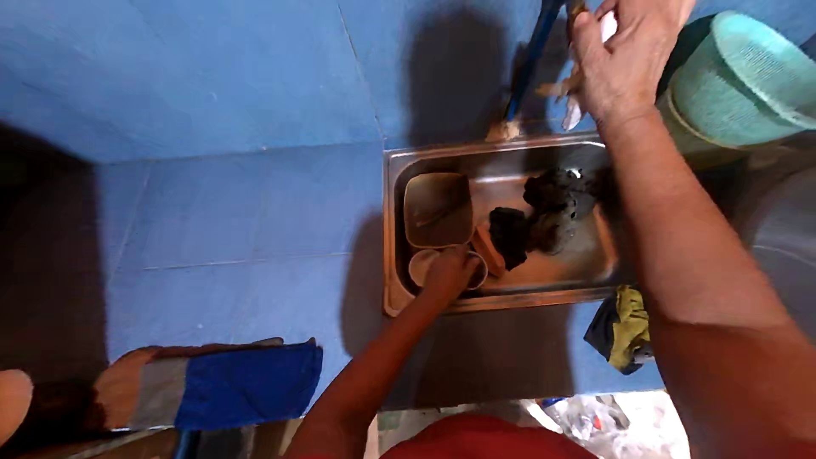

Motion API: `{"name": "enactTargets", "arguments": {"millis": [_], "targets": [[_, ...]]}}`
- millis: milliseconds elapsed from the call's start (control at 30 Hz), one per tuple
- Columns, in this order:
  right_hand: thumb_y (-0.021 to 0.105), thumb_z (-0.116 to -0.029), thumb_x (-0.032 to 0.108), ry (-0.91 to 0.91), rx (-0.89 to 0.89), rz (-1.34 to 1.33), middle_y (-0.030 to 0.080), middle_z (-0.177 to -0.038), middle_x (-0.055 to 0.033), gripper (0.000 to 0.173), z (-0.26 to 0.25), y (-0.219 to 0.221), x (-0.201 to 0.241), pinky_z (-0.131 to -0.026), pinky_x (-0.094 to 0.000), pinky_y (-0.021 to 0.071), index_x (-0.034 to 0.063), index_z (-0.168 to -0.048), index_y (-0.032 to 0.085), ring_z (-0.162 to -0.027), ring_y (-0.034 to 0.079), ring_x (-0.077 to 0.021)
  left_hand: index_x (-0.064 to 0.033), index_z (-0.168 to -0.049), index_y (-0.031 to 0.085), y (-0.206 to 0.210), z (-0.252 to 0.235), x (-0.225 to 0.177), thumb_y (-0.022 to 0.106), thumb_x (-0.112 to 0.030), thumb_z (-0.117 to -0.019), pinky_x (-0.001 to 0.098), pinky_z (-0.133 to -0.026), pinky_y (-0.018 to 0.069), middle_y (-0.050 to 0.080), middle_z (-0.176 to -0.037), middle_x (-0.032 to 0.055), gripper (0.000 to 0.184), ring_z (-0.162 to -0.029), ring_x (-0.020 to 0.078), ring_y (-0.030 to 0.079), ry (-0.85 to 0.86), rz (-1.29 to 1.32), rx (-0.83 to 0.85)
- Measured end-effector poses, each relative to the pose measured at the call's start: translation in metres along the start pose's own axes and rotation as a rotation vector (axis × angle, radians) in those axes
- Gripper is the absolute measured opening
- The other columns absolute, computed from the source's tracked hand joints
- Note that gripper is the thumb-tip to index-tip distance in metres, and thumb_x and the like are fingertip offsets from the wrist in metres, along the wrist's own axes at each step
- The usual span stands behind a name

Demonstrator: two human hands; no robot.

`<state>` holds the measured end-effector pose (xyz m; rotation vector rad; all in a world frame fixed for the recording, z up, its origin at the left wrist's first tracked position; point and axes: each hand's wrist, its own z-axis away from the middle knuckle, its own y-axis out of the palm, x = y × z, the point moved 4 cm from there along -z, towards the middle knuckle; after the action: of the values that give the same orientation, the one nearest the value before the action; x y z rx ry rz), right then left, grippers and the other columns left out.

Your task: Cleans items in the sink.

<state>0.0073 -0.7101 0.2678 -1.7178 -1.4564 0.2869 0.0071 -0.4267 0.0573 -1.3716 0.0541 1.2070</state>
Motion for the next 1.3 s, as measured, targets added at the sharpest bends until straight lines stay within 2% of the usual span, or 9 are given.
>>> {"name": "enactTargets", "arguments": {"millis": [167, 300, 400, 500, 633, 700, 800, 933, 1300], "targets": [[0.057, -0.0948, 0.027, -0.181, -0.103, -0.163, 0.07, -0.112, -0.0197, 0.03, -0.004, -0.006, -0.002, -0.119, -0.0555, 0.0234, 0.0003, -0.093, 0.072, -0.125, 0.057, -0.0364, 0.0015, -0.149, 0.041, 0.047, -0.076, -0.036, 0.052, -0.038, -0.1073, 0.06, -0.101, 0.0516, 0.061, -0.132, 0.0275, 0.059, -0.12, 0.0427, 0.064, -0.179, -0.085, 0.118], [0.057, -0.0908, 0.025, -0.278, -0.107, -0.333, 0.068, -0.11, -0.0198, 0.026, -0.01, 0.001, -0.015, -0.114, -0.0502, 0.0298, 0.0033, -0.086, 0.071, -0.12, 0.057, -0.0335, -0.0011, -0.154, 0.033, 0.068, -0.096, -0.033, 0.059, -0.018, -0.102, 0.0582, -0.098, 0.0547, 0.055, -0.14, 0.0276, 0.06, -0.118, 0.0426, 0.065, -0.234, -0.016, -0.01], [0.056, -0.0913, 0.026, -0.327, -0.085, -0.385, 0.067, -0.113, -0.021, 0.027, -0.014, 0.003, -0.017, -0.105, -0.0476, 0.0384, 0.0041, -0.086, 0.073, -0.118, 0.057, -0.0337, -0.0088, -0.158, 0.032, 0.059, -0.094, -0.044, 0.06, -0.022, -0.1027, 0.0609, -0.097, 0.0533, 0.062, -0.133, 0.027, 0.063, -0.117, 0.0435, 0.065, -0.281, 0.073, -0.081], [0.055, -0.0994, 0.035, -0.368, -0.144, -0.415, 0.07, -0.105, -0.0186, 0.036, -0.007, 0.004, -0.013, -0.105, -0.0508, 0.0389, 0.0037, -0.098, 0.073, -0.114, 0.059, -0.0349, -0.011, -0.158, 0.031, 0.043, -0.095, -0.066, 0.061, -0.021, -0.1018, 0.0609, -0.091, 0.0564, 0.064, -0.127, 0.0266, 0.064, -0.109, 0.0424, 0.068, -0.222, 0.187, -0.169], [0.041, -0.1075, 0.021, -0.054, -0.267, -0.572, 0.042, -0.149, -0.0338, 0.05, 0.054, 0.028, -0.041, -0.117, -0.0435, 0.0384, -0.0129, -0.143, 0.043, -0.143, 0.041, -0.0368, -0.0054, -0.156, 0.034, 0.017, -0.121, -0.099, 0.06, -0.02, -0.1032, 0.059, -0.099, 0.053, 0.062, -0.132, 0.027, 0.061, -0.117, 0.0409, 0.065, -0.113, 0.286, -0.167], [0.042, -0.1087, 0.015, 0.378, -0.145, -0.47, 0.058, -0.134, -0.027, 0.04, 0.106, 0.073, -0.07, -0.108, -0.0378, 0.0478, -0.0115, -0.138, 0.048, -0.126, 0.058, -0.0293, -0.001, -0.15, 0.043, 0.015, -0.139, -0.106, 0.061, -0.022, -0.1043, 0.0568, -0.102, 0.0515, 0.062, -0.131, 0.0272, 0.053, -0.119, 0.0399, 0.064, -0.105, 0.326, -0.118], [0.055, -0.1048, 0.017, 0.746, 0.502, -0.328, 0.064, -0.127, -0.0304, 0.035, 0.176, 0.143, -0.085, -0.105, -0.0609, 0.0477, -0.0066, -0.13, 0.061, -0.121, 0.062, -0.0449, -0.0018, -0.147, 0.049, 0.013, -0.149, -0.109, 0.058, -0.022, -0.1054, 0.0564, -0.106, 0.0483, 0.062, -0.134, 0.0253, 0.048, -0.124, 0.0393, 0.061, -0.063, 0.186, -0.053], [0.063, -0.1004, 0.017, 0.681, 0.794, -0.14, 0.052, -0.141, -0.0351, 0.041, 0.218, 0.179, -0.074, -0.106, -0.0652, 0.0442, -0.0064, -0.134, 0.06, -0.129, 0.053, -0.0518, -0.0048, -0.151, 0.048, 0.019, -0.148, -0.095, 0.06, -0.017, -0.1026, 0.0565, -0.106, 0.0489, 0.061, -0.138, 0.0238, 0.051, -0.126, 0.0392, 0.061, -0.036, -0.018, -0.026], [0.066, -0.0998, 0.029, 0.504, 0.927, -0.267, 0.068, -0.121, -0.0256, 0.034, 0.153, 0.169, -0.068, -0.098, -0.0676, 0.0476, 0.0036, -0.122, 0.07, -0.115, 0.064, -0.0449, -0.0037, -0.149, 0.048, -0.047, -0.122, -0.088, 0.058, -0.014, -0.1032, 0.0548, -0.106, 0.0493, 0.062, -0.135, 0.0238, 0.048, -0.124, 0.0379, 0.062, -0.054, 0.099, -0.229]]}}
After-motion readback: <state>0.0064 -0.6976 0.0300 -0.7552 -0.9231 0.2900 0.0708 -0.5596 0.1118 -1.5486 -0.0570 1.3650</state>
